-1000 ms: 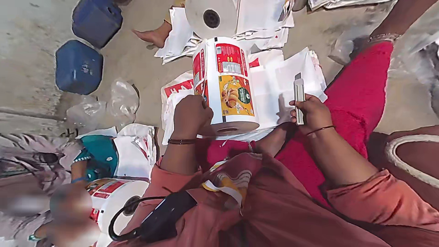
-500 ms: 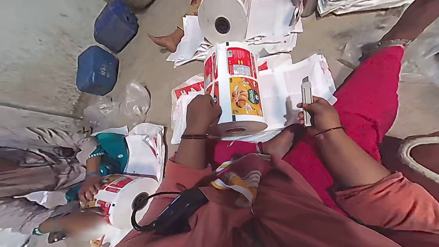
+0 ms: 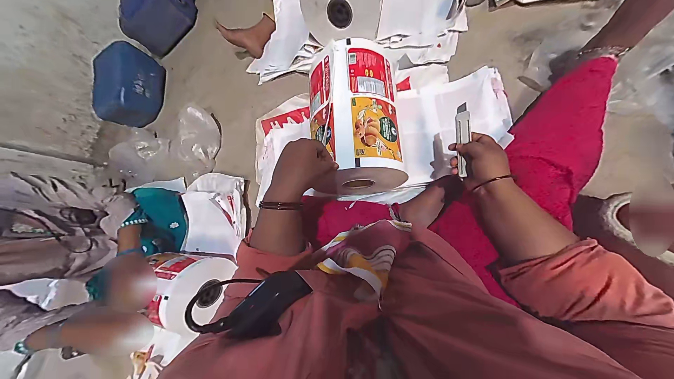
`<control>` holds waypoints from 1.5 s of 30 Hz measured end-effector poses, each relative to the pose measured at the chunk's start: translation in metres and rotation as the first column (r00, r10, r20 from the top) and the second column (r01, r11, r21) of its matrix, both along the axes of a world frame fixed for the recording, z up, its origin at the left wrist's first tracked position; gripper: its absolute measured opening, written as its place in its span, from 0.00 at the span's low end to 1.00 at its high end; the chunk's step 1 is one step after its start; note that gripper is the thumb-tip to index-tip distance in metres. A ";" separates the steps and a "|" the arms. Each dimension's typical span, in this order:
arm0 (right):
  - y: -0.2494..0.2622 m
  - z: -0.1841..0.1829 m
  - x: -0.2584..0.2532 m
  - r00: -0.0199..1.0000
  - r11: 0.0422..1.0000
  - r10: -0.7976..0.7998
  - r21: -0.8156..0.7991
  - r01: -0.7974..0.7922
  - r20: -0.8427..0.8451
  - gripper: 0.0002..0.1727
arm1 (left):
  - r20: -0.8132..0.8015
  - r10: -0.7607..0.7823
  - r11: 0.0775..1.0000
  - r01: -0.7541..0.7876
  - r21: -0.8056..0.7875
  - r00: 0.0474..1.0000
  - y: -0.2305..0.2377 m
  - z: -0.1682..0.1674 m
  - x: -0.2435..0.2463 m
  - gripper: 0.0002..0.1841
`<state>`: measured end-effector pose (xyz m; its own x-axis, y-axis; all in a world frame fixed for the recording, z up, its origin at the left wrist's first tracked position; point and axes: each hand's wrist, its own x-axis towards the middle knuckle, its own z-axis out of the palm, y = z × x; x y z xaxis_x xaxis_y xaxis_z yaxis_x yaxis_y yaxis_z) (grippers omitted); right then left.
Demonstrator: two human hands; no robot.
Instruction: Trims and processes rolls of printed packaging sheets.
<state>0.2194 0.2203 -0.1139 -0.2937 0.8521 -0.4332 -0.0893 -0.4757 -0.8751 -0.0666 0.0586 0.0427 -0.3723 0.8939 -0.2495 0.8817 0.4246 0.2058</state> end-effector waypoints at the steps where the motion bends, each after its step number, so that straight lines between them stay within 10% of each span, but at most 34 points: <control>1: -0.001 -0.001 -0.001 1.000 1.000 0.004 0.003 -0.004 0.008 0.21 | 0.000 0.000 1.000 0.000 -0.002 1.000 -0.001 0.000 0.000 0.12; 45: -0.002 -0.003 -0.004 0.996 0.999 0.020 -0.030 -0.018 0.081 0.22 | -0.188 0.176 0.984 -0.169 0.056 0.966 0.012 -0.008 0.022 0.16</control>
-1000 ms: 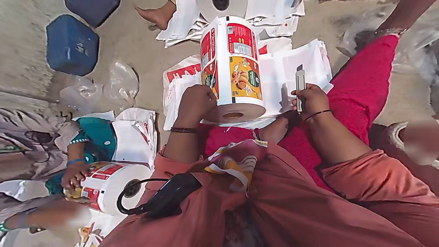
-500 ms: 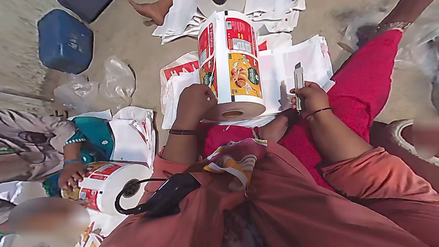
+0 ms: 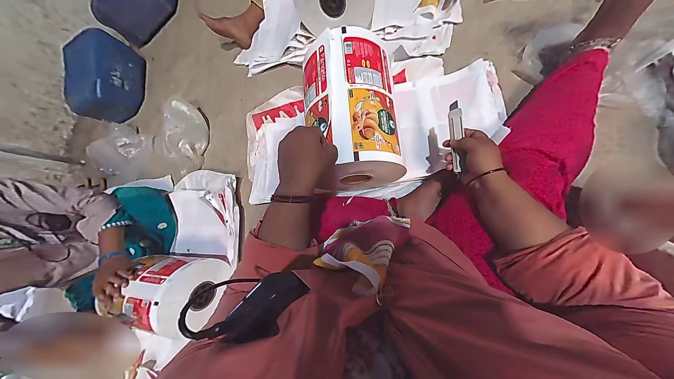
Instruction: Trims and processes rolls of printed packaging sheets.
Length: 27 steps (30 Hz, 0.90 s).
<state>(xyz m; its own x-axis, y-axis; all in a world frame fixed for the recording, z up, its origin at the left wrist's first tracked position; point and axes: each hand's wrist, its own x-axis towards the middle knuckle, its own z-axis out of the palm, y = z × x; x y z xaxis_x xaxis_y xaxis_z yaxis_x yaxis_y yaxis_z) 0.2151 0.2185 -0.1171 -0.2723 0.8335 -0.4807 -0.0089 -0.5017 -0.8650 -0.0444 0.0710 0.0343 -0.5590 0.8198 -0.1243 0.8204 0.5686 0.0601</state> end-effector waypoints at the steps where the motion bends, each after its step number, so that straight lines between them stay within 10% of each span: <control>1: 0.000 0.000 0.000 1.000 1.000 0.000 0.000 0.000 -0.002 0.22 | -0.001 0.001 1.000 -0.001 -0.001 1.000 0.002 0.001 0.001 0.18; 27: 0.001 -0.008 -0.001 1.000 1.000 0.017 -0.004 -0.017 -0.019 0.22 | -0.112 -0.049 0.998 0.043 -0.051 0.992 0.032 -0.004 0.008 0.12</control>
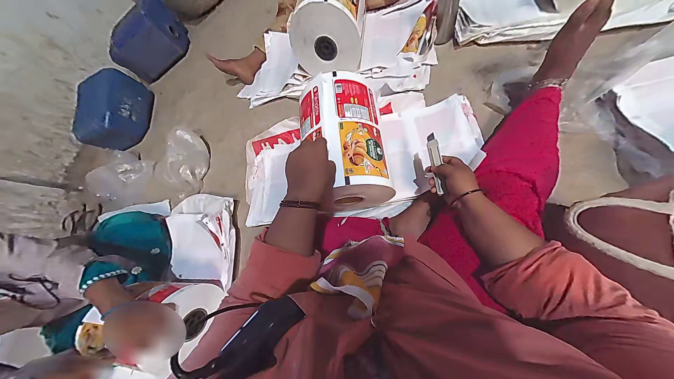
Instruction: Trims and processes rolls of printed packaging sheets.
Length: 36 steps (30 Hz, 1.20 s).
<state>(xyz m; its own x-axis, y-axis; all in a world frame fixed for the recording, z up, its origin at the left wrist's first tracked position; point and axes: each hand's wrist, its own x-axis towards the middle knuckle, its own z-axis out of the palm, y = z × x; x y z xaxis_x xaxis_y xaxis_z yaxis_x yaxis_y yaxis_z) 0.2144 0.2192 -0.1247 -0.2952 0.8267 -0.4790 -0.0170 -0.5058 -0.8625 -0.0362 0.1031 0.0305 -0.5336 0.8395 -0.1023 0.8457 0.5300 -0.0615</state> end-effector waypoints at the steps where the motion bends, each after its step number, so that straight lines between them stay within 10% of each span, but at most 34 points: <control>1: 0.000 0.000 0.000 1.000 1.000 -0.001 0.001 0.001 -0.002 0.23 | -0.004 -0.012 1.000 0.012 0.007 1.000 0.000 0.000 0.000 0.11; 18: -0.001 0.006 0.010 0.999 0.999 -0.042 0.012 0.042 -0.013 0.21 | -0.093 -0.175 0.983 0.169 -0.072 0.980 -0.005 -0.004 -0.008 0.10; 30: 0.002 0.004 0.008 0.999 0.999 -0.037 0.022 0.037 -0.003 0.24 | -0.114 -0.890 0.455 0.844 -0.285 0.441 0.003 0.026 -0.068 0.15; 36: 0.001 0.010 0.007 1.000 0.999 -0.021 0.025 0.021 -0.003 0.23 | -0.037 -0.899 0.437 0.887 -0.149 0.437 -0.008 0.013 -0.078 0.08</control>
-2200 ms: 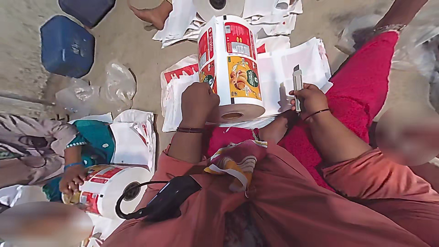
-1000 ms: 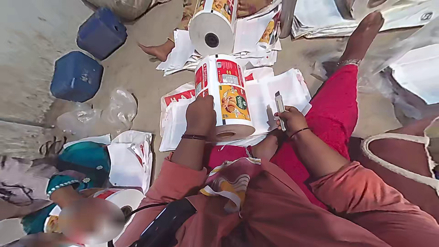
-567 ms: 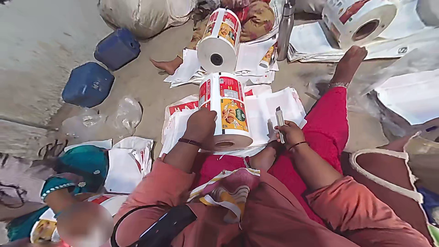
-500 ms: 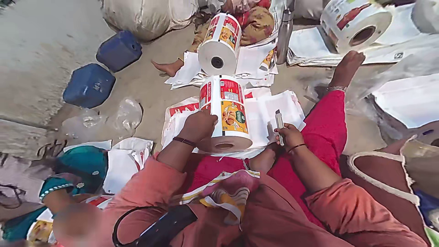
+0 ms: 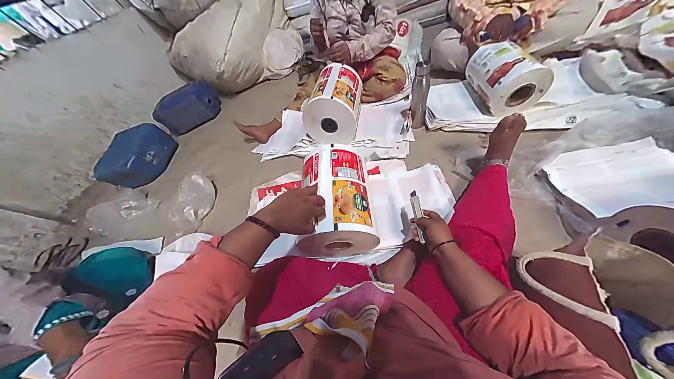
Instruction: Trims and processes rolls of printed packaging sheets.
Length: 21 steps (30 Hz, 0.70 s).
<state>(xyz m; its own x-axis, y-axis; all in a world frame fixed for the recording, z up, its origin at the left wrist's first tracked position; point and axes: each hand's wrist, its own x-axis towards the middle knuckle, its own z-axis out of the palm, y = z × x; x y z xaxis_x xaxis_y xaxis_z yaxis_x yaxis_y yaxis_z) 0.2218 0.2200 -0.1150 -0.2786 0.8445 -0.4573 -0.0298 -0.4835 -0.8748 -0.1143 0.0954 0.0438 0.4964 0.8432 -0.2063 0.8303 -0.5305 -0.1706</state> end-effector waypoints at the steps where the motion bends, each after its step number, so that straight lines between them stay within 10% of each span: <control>1: 0.000 0.000 0.000 1.000 1.000 -0.002 -0.001 0.002 0.000 0.23 | 0.023 0.028 0.999 -0.028 -0.020 0.999 0.000 -0.003 0.000 0.11; 5: 0.000 -0.003 -0.001 1.000 1.000 -0.008 -0.009 0.008 -0.013 0.22 | 0.080 0.201 0.977 -0.195 -0.083 0.976 0.000 -0.016 0.003 0.30; 15: 0.001 -0.004 -0.004 1.000 1.000 -0.005 -0.004 0.005 0.003 0.23 | 0.511 0.196 0.888 -0.372 0.270 0.837 -0.013 -0.077 -0.001 0.32; 21: 0.000 -0.006 -0.012 1.000 1.000 0.019 0.000 -0.019 0.013 0.23 | 0.942 0.300 0.707 -0.698 -0.115 0.149 -0.018 -0.080 0.013 0.23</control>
<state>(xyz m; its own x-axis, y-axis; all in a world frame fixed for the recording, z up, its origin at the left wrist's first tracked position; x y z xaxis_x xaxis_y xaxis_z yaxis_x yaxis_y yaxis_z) 0.2098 0.2195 -0.1205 -0.2889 0.8391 -0.4609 -0.0093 -0.4839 -0.8751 -0.1016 0.0770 -0.0361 -0.3698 0.8772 0.3062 0.6130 -0.0173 0.7899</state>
